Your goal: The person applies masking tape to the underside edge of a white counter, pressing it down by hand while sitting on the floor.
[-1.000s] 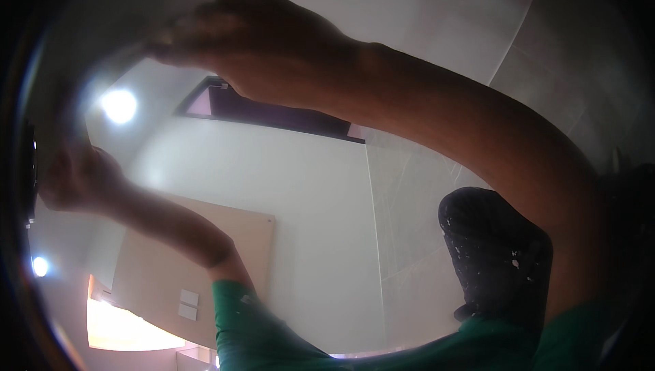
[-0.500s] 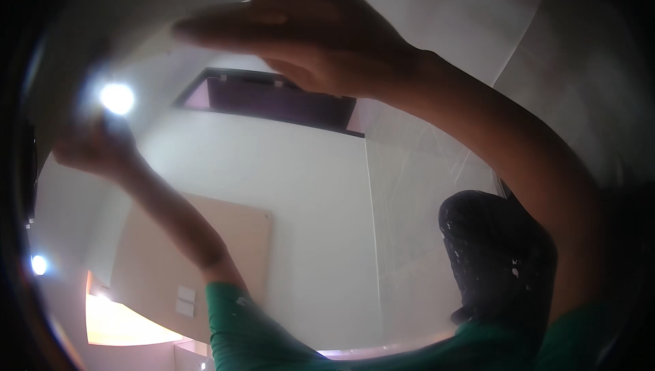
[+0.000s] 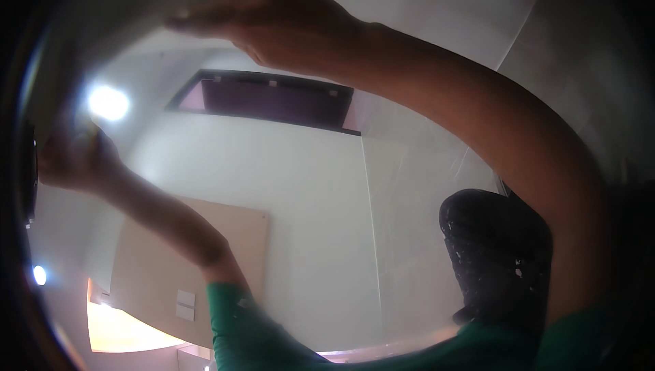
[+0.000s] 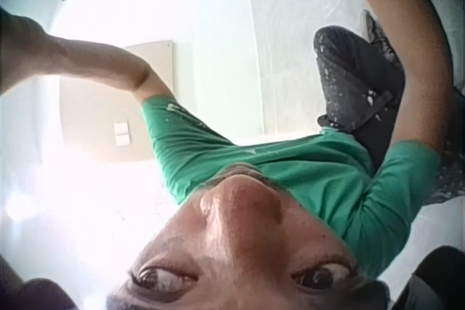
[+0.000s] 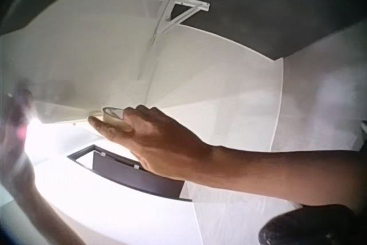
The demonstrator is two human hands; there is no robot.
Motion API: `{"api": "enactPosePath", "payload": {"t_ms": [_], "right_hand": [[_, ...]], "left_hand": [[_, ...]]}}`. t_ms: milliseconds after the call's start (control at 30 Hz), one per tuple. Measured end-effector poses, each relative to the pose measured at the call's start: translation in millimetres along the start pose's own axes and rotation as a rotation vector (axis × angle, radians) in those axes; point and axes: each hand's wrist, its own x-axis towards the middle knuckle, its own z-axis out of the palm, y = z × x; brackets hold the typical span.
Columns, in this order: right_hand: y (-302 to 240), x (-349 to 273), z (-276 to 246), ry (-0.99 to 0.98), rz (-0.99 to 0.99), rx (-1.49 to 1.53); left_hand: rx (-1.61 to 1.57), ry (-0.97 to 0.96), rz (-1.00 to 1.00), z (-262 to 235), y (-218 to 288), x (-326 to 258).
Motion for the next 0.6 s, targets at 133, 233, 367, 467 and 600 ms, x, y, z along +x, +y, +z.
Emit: {"api": "enactPosePath", "payload": {"t_ms": [133, 233, 367, 467, 600], "right_hand": [[0, -1, 6, 0.016, 0.019, 0.035], [-2, 4, 7, 0.009, 0.033, 0.066], [0, 5, 8, -0.003, 0.023, 0.034], [0, 4, 8, -0.002, 0.019, 0.022], [0, 6, 7, 0.004, 0.011, 0.049]], "left_hand": [[0.0, 0.004, 0.028, 4, 0, -3], [0.002, -0.003, 0.056, 5, 2, -1], [0.013, -0.002, 0.085, 8, 2, -3], [0.021, -0.003, 0.106, 8, 1, -4], [0.025, -0.001, 0.143, 12, 1, -5]]}}
